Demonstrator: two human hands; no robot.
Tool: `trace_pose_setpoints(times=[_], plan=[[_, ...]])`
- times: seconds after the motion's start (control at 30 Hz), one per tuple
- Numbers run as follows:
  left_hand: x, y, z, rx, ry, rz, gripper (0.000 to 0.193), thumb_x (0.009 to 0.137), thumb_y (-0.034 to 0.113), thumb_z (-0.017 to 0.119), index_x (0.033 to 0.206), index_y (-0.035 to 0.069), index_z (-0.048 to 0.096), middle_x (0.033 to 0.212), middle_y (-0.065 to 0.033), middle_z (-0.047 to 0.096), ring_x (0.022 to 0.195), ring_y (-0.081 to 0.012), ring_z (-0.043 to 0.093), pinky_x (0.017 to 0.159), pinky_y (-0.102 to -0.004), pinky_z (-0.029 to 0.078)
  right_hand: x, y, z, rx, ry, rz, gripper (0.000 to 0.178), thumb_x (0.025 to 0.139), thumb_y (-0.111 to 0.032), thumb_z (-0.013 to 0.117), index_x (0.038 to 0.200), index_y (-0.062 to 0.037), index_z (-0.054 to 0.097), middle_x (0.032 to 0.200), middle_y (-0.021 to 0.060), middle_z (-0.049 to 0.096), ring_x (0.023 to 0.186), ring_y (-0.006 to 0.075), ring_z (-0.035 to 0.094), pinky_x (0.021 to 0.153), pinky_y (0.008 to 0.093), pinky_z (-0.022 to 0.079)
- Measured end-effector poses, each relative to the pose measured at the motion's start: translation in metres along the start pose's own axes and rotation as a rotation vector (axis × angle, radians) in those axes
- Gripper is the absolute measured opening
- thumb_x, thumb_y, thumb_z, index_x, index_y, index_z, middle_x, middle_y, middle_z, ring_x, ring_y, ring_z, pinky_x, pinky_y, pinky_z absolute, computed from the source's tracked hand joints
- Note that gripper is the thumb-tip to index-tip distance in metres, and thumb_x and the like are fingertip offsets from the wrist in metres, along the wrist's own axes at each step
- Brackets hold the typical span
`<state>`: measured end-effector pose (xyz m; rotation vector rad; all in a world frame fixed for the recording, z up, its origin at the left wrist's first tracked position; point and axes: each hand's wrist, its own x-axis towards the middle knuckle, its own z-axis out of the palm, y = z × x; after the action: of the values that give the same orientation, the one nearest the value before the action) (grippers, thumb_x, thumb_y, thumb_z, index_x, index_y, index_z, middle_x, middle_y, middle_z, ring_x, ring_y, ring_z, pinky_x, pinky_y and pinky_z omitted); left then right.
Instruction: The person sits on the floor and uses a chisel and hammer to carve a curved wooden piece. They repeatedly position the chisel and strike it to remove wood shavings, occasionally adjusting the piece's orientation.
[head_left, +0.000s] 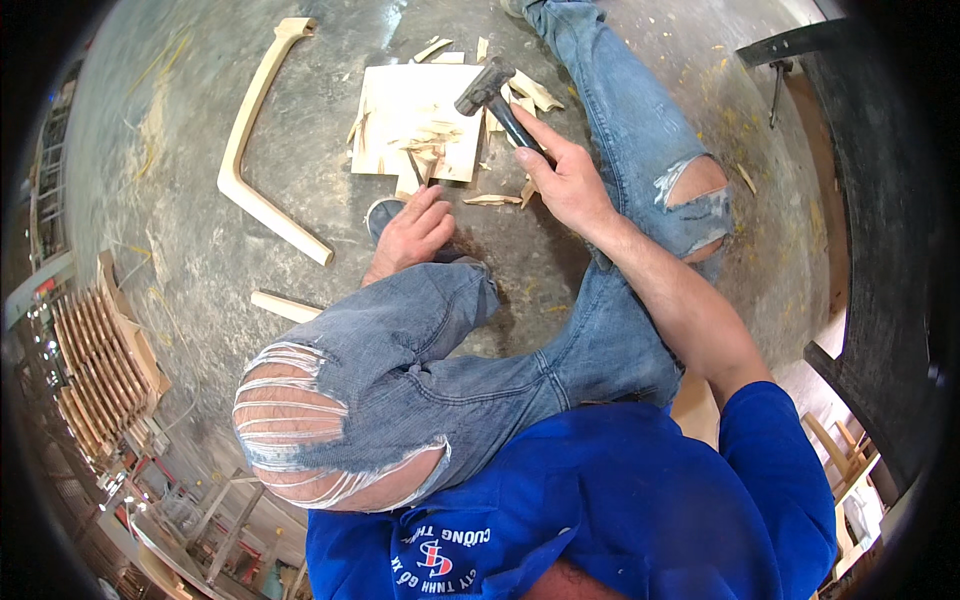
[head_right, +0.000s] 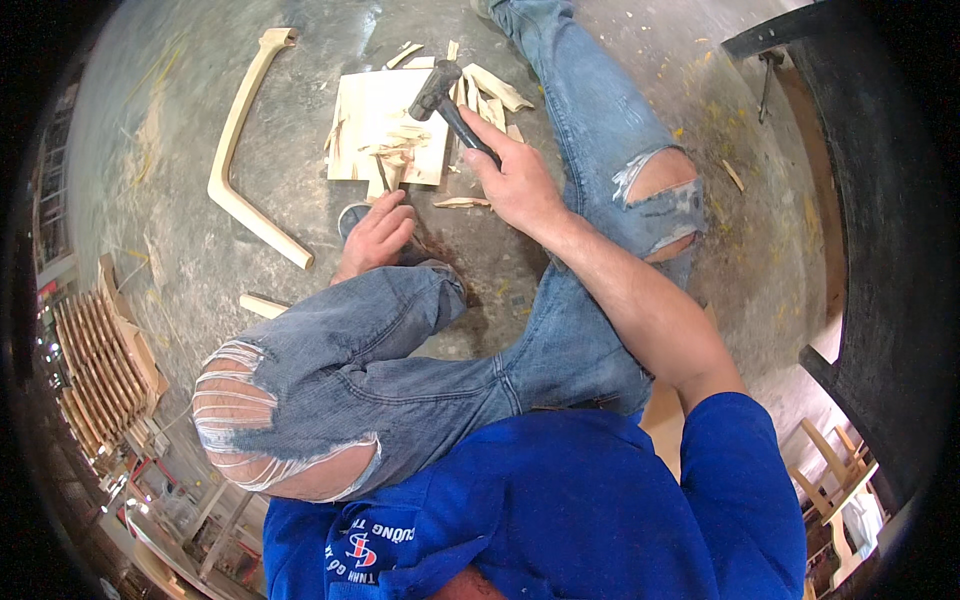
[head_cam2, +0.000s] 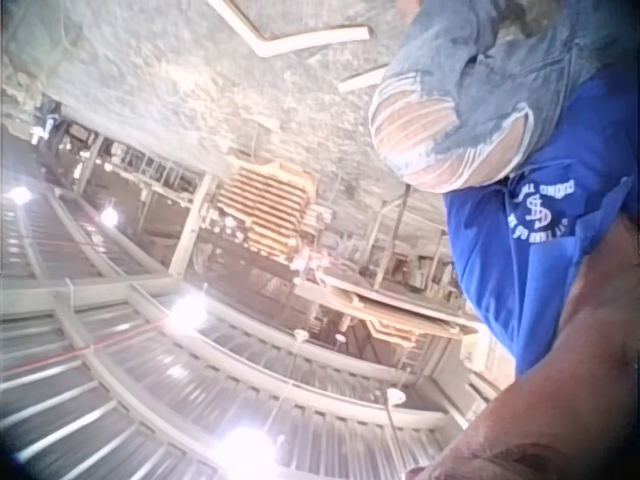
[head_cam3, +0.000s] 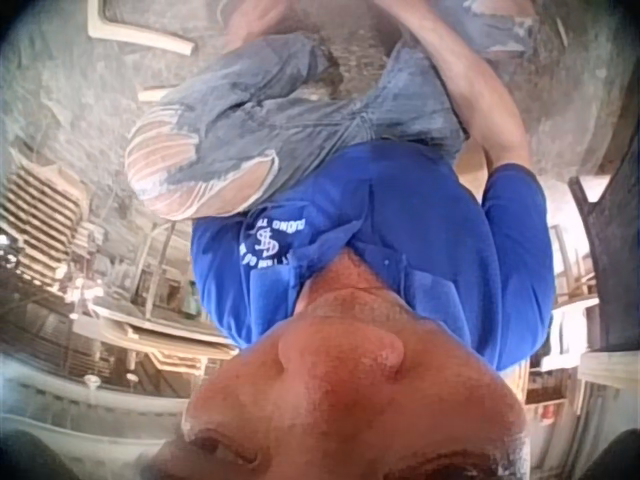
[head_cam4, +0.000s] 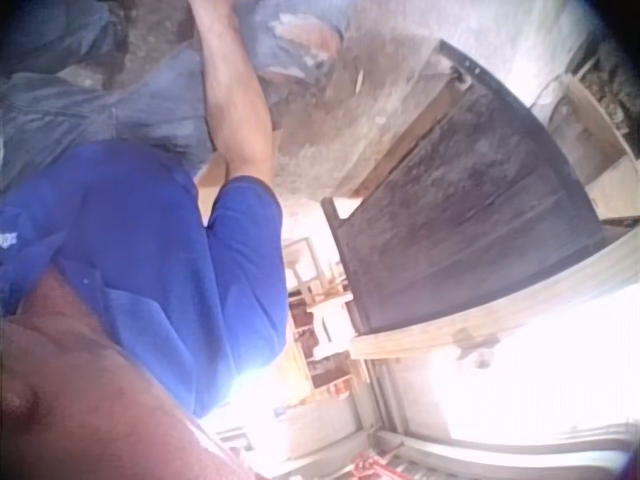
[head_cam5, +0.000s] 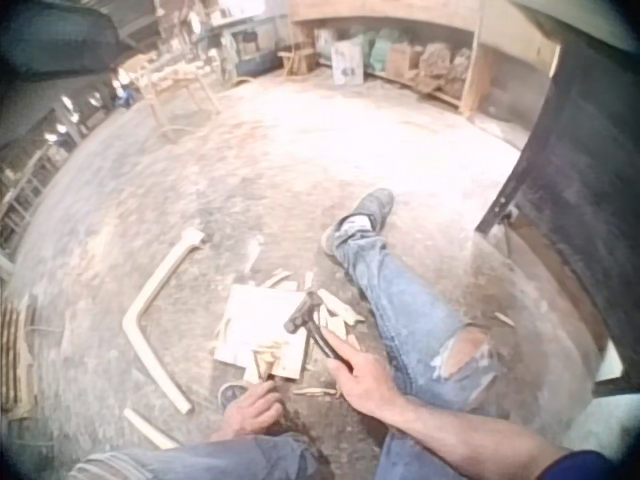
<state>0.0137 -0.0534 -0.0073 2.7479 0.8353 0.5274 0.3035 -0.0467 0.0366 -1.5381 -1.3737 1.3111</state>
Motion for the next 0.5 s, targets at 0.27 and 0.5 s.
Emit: trace_pose_setpoints(times=[0.27, 0.5], plan=[[0.053, -0.044, -0.025, -0.249, 0.567, -0.396, 0.022, 0.090, -0.012, 0.065, 0.109, 0.000, 0.065, 0.093, -0.0137, 0.065, 0.085, -0.0226, 0.067, 0.075, -0.0315, 0.052, 0.002, -0.004, 0.005, -0.039, -0.042, 0.003, 0.057, 0.103, -0.019, 0.062, 0.158, -0.0152, 0.050, 0.116, 0.0195, 0.075, 0.097, 0.0233, 0.071, 0.093, 0.0368, 0.054], [0.072, -0.107, 0.005, 0.144, -0.424, -0.419, 0.022, 0.089, 0.029, 0.077, 0.107, 0.017, 0.075, 0.105, -0.0057, 0.069, 0.098, -0.0297, 0.073, 0.080, -0.0447, 0.059, 0.011, 0.009, 0.006, -0.011, 0.026, -0.032, 0.060, 0.102, -0.018, 0.062, 0.160, -0.0163, 0.048, 0.108, 0.0152, 0.076, 0.078, 0.0181, 0.068, 0.080, 0.0344, 0.056]])
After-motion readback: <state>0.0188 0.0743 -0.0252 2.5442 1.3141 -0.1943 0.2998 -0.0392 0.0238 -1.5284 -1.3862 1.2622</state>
